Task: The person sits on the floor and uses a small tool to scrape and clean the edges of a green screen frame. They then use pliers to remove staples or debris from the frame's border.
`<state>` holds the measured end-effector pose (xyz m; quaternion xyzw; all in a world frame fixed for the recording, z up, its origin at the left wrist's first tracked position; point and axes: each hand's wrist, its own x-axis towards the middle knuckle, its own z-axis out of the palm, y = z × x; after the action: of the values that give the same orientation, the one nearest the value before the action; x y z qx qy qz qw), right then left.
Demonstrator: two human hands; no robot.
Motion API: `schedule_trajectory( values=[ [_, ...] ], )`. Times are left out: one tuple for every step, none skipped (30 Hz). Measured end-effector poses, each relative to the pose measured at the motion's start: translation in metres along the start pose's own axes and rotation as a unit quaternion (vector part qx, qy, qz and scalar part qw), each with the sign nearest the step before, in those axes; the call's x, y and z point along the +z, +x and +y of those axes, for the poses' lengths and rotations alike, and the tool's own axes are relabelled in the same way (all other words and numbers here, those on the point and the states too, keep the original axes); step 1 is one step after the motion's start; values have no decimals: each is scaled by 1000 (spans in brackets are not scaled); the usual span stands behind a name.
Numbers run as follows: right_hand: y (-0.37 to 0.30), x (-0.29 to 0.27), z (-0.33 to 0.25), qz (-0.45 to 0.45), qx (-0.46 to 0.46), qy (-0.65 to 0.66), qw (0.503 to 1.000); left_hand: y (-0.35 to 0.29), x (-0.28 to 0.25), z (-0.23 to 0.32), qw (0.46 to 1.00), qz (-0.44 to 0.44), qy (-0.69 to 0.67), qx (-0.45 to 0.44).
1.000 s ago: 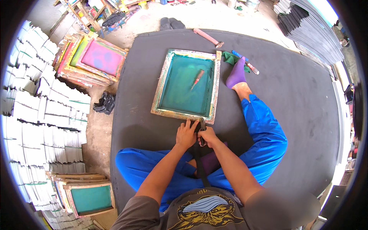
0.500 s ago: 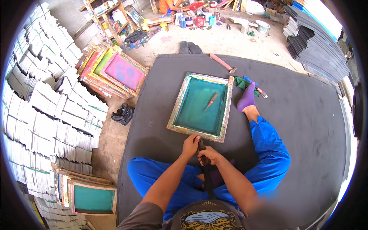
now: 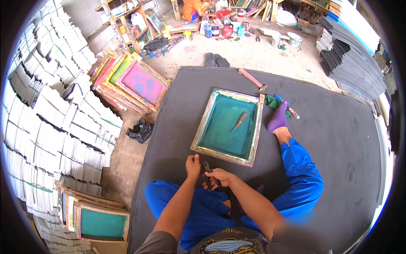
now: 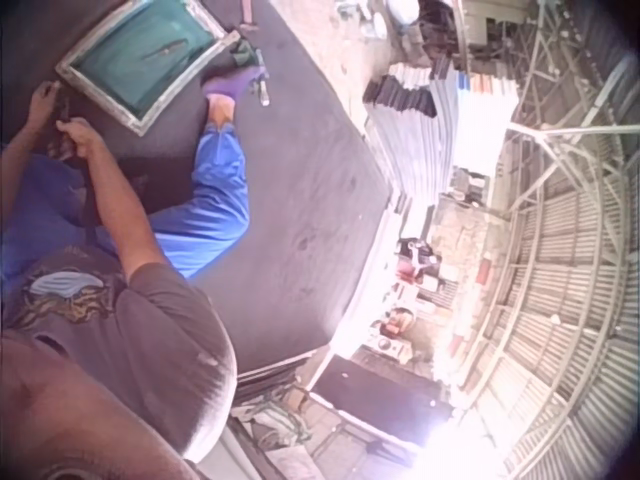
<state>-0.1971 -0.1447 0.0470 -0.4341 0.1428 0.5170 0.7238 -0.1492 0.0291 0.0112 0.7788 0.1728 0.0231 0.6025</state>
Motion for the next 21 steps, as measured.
schedule_trajectory(
  values=[
    [5,7,0,-5,0,-9,1000,16,-10,-12,999,32,21,2],
    [11,16,-2,-18,1,-16,1000,38,-29,-29,997,69,45,5],
    [15,21,-1,-26,2,-21,999,52,-43,-40,993,101,67,6],
    [13,13,2,-20,4,-22,1000,53,-40,-33,993,102,45,-26],
    [9,6,6,-5,4,-18,1000,56,-36,-24,993,103,23,-57],
    [10,6,8,-3,3,-17,1000,62,-46,-17,990,115,7,-84],
    [9,7,9,-1,1,-16,1000,69,-54,-29,989,139,38,-42],
    [9,8,11,9,-4,-19,1000,69,-58,-34,986,153,63,-23],
    [3,3,14,26,-10,-20,999,62,-52,-29,983,160,85,-5],
    [-1,-1,16,40,-15,-21,999,54,-48,-24,979,169,109,14],
    [-5,-6,17,65,-18,-22,997,47,-42,-17,978,136,148,48],
    [-13,-10,19,89,-22,-23,995,38,-35,-7,974,101,188,83],
    [-20,-12,24,114,-22,-21,993,25,-28,0,965,64,228,114],
    [-28,-17,26,145,-32,-41,988,16,-19,9,941,31,271,199],
    [-40,-19,23,177,-38,-58,982,5,-10,19,908,-5,311,279],
    [-49,-22,26,210,-36,-71,975,-5,-1,22,887,-40,329,322],
    [-54,-33,30,222,-51,-85,970,-12,9,26,863,-76,340,366],
    [-58,-43,37,233,-58,-96,966,-18,17,29,842,-114,355,389],
    [-64,-47,39,249,-57,-103,961,-25,24,28,821,-152,368,410],
    [-68,-50,40,264,-59,-114,956,-31,31,24,814,-170,376,409],
    [-74,-51,39,281,-54,-121,950,-33,39,24,805,-183,383,414]
  ],
)
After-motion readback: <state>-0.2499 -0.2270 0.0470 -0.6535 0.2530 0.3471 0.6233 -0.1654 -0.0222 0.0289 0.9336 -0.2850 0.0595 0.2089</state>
